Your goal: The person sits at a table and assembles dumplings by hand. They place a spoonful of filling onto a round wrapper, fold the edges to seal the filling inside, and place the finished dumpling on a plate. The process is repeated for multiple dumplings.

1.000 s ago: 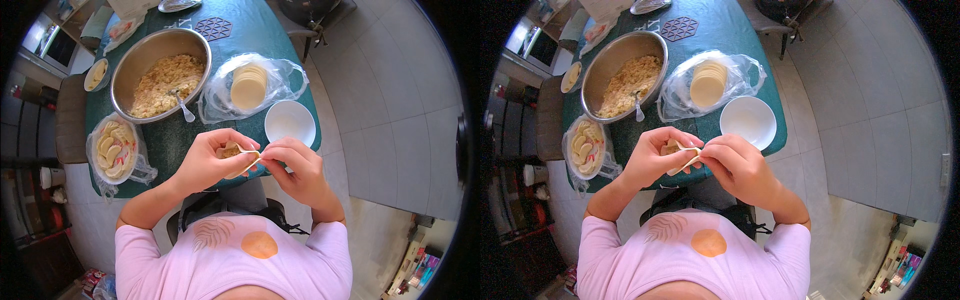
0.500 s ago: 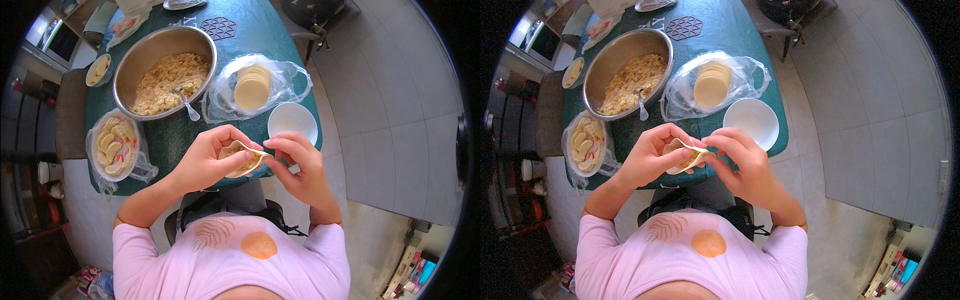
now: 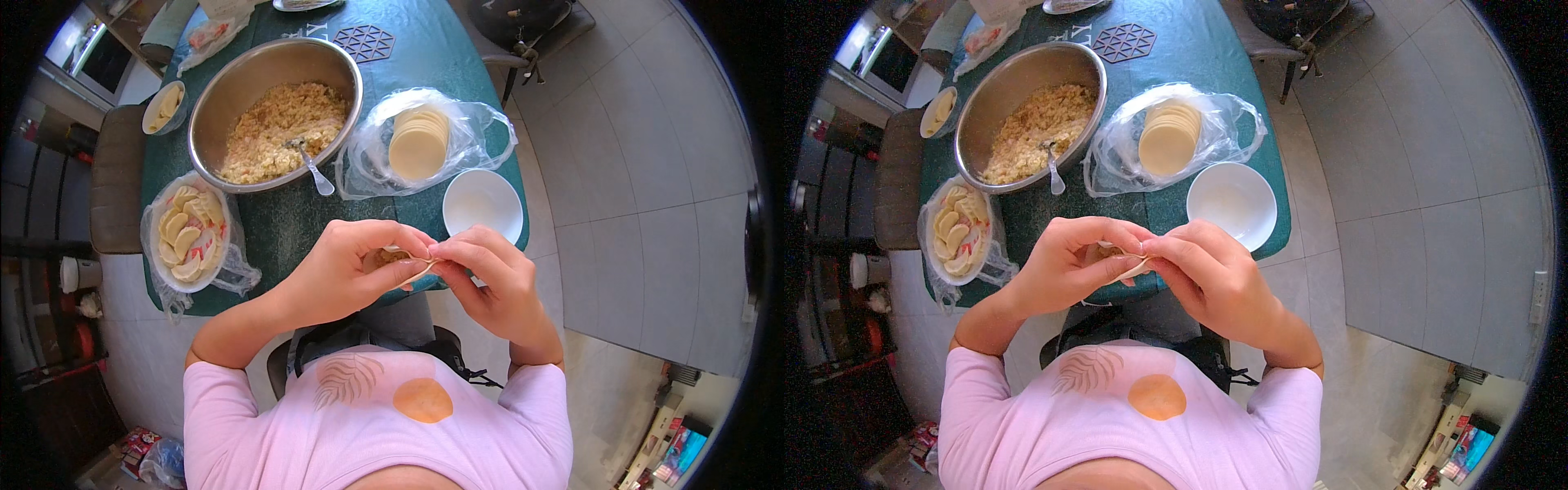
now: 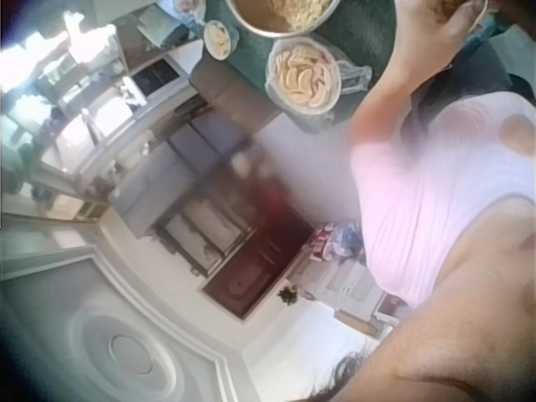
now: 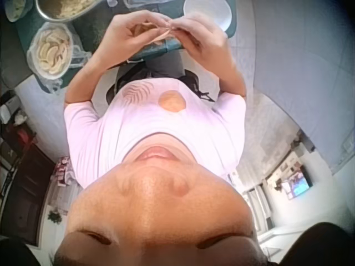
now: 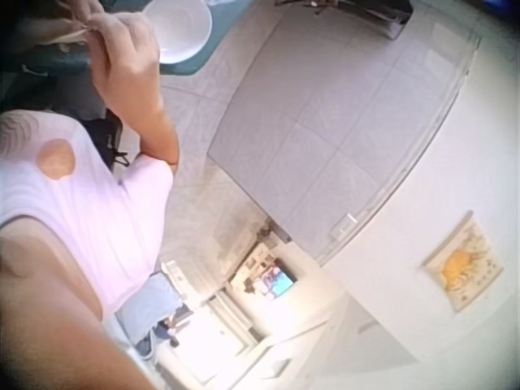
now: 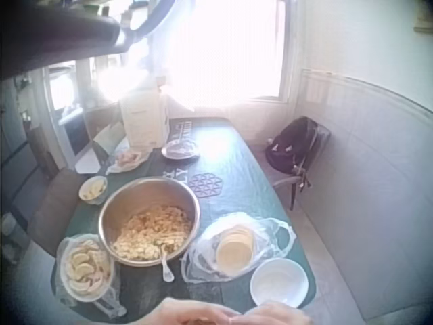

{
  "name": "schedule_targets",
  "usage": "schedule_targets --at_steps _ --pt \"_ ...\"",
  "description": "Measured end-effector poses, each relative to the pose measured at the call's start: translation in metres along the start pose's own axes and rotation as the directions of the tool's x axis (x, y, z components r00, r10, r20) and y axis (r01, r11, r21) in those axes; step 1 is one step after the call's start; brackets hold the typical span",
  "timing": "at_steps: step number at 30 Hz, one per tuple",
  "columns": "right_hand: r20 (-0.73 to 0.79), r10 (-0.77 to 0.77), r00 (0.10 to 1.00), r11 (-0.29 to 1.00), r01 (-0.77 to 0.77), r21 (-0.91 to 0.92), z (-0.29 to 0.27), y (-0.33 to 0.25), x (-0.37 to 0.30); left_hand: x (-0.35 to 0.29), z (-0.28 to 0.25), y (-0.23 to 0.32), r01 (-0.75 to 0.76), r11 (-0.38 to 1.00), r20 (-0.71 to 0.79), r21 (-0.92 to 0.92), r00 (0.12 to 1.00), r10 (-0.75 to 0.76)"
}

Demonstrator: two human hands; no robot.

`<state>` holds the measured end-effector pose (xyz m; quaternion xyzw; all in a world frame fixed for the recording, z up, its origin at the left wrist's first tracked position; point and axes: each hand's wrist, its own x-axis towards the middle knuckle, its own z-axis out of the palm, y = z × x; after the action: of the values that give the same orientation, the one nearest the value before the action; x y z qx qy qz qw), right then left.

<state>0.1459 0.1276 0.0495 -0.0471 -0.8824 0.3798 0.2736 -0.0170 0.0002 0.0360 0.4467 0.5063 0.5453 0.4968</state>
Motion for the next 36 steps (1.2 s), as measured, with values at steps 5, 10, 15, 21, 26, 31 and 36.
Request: schedule_targets --at_steps 5,10,15,21,26,31,36 --pt "-0.068 -0.023 0.997 0.998 0.018 -0.064 0.002 0.003 -0.002 0.0 0.004 -0.006 -0.042 0.995 -0.121 -0.095 0.992 0.031" --pt "0.051 0.047 0.998 0.999 -0.047 -0.004 -0.005 -0.006 0.008 -0.002 -0.002 -0.001 0.069 0.981 -0.113 -0.18 0.99 -0.09" --pt "0.155 -0.111 0.982 0.989 0.125 -0.085 -0.011 -0.005 0.02 -0.003 -0.001 0.0 0.045 0.989 -0.141 -0.138 0.988 -0.064" --pt "0.156 -0.146 0.977 0.982 0.163 -0.098 -0.008 -0.007 0.021 -0.005 -0.003 0.002 -0.012 0.997 -0.143 -0.08 0.99 0.0" --pt "0.133 -0.18 0.975 0.969 0.199 -0.145 -0.007 0.0 0.021 -0.003 0.0 0.0 -0.032 0.963 -0.171 -0.269 0.985 -0.014" --pt "0.127 -0.033 0.991 0.999 0.037 -0.029 -0.004 -0.003 0.022 -0.003 -0.007 -0.006 0.038 0.964 -0.135 -0.262 0.988 -0.076" --pt "0.215 -0.152 0.965 0.986 0.163 -0.034 -0.011 -0.002 0.029 -0.004 -0.006 -0.005 0.063 0.958 -0.089 -0.28 0.992 -0.092"
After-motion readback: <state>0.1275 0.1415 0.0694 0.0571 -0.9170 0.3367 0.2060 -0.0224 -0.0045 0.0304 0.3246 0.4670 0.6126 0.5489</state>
